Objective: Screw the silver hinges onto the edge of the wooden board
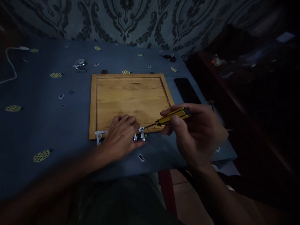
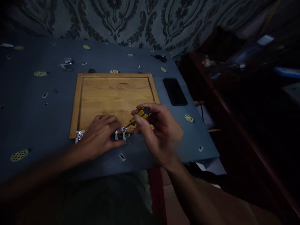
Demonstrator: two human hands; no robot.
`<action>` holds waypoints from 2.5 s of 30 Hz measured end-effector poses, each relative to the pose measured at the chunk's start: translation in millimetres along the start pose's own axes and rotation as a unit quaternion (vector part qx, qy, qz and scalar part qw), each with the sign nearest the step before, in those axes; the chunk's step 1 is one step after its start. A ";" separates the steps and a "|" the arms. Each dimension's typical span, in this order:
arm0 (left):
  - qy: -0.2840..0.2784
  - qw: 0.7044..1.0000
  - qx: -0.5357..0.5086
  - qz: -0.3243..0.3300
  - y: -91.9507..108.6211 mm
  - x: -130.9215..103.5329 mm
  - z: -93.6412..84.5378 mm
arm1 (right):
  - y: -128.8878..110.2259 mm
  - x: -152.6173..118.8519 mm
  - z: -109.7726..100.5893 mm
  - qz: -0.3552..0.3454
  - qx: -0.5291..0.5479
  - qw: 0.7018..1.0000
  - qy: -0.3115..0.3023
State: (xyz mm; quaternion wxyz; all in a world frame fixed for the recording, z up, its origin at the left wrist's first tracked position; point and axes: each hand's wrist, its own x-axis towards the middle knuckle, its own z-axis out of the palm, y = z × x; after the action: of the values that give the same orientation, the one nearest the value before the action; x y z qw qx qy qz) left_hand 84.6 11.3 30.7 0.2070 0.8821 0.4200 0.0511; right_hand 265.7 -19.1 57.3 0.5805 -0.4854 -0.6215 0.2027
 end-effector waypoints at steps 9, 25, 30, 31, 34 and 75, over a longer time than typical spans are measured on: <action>-0.002 1.000 0.010 0.001 0.7 -0.4 -1.6 | 3.6 -2.7 1.7 0.004 0.003 1.000 -0.002; -0.003 1.000 0.002 0.002 0.6 -0.7 -1.6 | -3.0 0.4 -2.3 0.044 0.027 0.996 -0.075; 0.007 1.000 0.004 0.002 0.0 -1.0 -0.5 | -6.0 6.3 -4.5 0.053 0.033 0.991 -0.117; 0.012 1.000 0.002 0.004 -0.4 -1.1 0.2 | -6.1 7.3 -3.7 0.053 0.036 0.992 -0.113; 0.025 1.000 -0.007 0.007 -1.6 -1.6 2.8 | -6.2 9.1 0.6 0.050 0.025 0.994 -0.090; 0.028 1.000 0.013 0.001 -0.5 -0.6 -2.1 | -0.8 7.3 11.2 0.084 0.085 0.993 0.001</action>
State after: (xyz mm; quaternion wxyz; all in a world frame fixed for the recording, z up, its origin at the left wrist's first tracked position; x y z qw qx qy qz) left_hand 83.4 11.8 32.5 0.1835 0.8835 0.4251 0.0708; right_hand 256.2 -9.9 59.1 0.6012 -0.4854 -0.5581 0.3023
